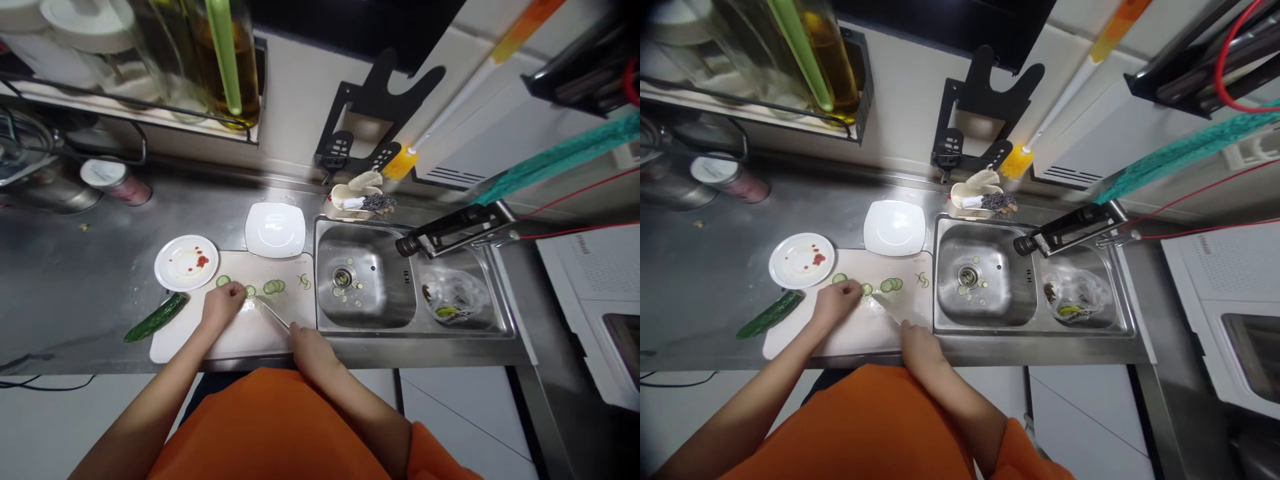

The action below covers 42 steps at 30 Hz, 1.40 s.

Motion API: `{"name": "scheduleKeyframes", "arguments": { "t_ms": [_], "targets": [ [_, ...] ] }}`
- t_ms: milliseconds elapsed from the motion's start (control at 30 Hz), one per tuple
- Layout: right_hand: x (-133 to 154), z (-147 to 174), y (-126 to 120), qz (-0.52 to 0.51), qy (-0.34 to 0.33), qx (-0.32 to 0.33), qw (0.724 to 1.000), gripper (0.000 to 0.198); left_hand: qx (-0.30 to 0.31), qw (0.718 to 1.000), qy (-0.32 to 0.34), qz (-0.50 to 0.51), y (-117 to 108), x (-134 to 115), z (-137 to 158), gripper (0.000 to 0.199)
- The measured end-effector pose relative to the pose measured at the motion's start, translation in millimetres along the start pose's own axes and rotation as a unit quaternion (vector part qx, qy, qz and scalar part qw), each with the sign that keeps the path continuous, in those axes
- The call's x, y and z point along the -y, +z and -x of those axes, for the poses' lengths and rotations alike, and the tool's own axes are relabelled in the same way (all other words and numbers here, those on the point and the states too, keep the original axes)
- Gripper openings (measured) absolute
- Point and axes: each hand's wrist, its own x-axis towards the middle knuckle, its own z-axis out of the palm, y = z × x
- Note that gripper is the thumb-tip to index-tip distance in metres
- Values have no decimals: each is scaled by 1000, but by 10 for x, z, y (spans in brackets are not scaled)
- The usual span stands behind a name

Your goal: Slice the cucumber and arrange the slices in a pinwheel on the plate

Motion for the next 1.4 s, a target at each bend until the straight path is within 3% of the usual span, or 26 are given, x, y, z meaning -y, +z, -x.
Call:
{"name": "scheduleKeyframes", "arguments": {
  "t_ms": [233,567,1167,1400],
  "targets": [
    [124,-55,-29,2,-14,-22,1000,33,4,999,-35,12,15,11,-17,21],
    [219,-121,-39,-3,-17,-49,999,30,4,999,-29,17,12,27,-28,24],
    [282,-142,-133,-34,-19,-24,999,31,11,999,-23,19,15,35,-43,24],
    [222,-134,-50,-29,-17,-20,999,32,9,1000,-20,9,24,37,-56,22]
  ]
}}
